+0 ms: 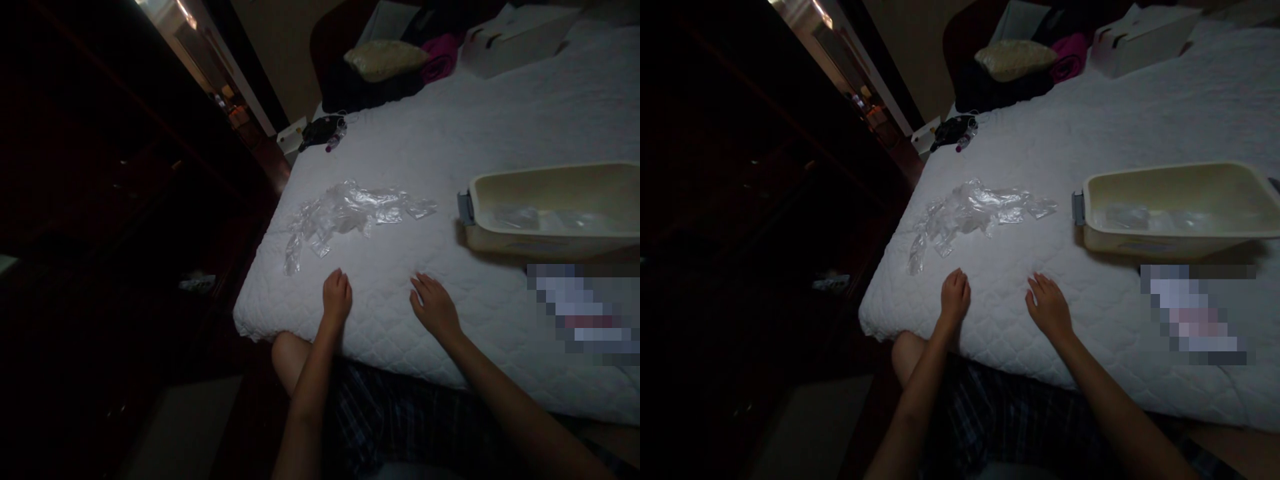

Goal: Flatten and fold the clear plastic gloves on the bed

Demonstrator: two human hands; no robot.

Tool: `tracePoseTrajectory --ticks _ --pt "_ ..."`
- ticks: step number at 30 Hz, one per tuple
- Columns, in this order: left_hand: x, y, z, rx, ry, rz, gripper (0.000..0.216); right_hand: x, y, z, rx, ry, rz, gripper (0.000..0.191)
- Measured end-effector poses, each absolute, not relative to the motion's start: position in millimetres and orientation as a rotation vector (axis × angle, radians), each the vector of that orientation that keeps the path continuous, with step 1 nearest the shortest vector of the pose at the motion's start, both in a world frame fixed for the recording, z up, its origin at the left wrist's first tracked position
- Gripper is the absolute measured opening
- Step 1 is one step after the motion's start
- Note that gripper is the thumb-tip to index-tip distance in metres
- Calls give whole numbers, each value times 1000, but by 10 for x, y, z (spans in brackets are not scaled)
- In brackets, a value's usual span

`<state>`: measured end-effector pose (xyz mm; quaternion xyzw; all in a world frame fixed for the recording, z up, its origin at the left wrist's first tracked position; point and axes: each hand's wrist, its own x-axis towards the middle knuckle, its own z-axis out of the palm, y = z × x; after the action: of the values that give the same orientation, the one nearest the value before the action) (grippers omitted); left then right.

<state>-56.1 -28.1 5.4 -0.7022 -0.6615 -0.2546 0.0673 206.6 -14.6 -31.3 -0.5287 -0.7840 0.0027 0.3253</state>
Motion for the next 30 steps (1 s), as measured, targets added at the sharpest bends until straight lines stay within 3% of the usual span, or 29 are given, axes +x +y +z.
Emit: tracePoseTrajectory --ticks 9,18,30 --pt "-1066 607 1 -1756 -2399 -1025 29 2045 -128 -271 -1384 -1995 16 29" --pt "-839 276 -20 -1715 -2454 -1374 10 2032 -107 -274 -1404 -1966 7 28" --pt "221 1 344 -2036 -2434 -2272 34 2058 -151 -252 -1321 -1870 21 33"
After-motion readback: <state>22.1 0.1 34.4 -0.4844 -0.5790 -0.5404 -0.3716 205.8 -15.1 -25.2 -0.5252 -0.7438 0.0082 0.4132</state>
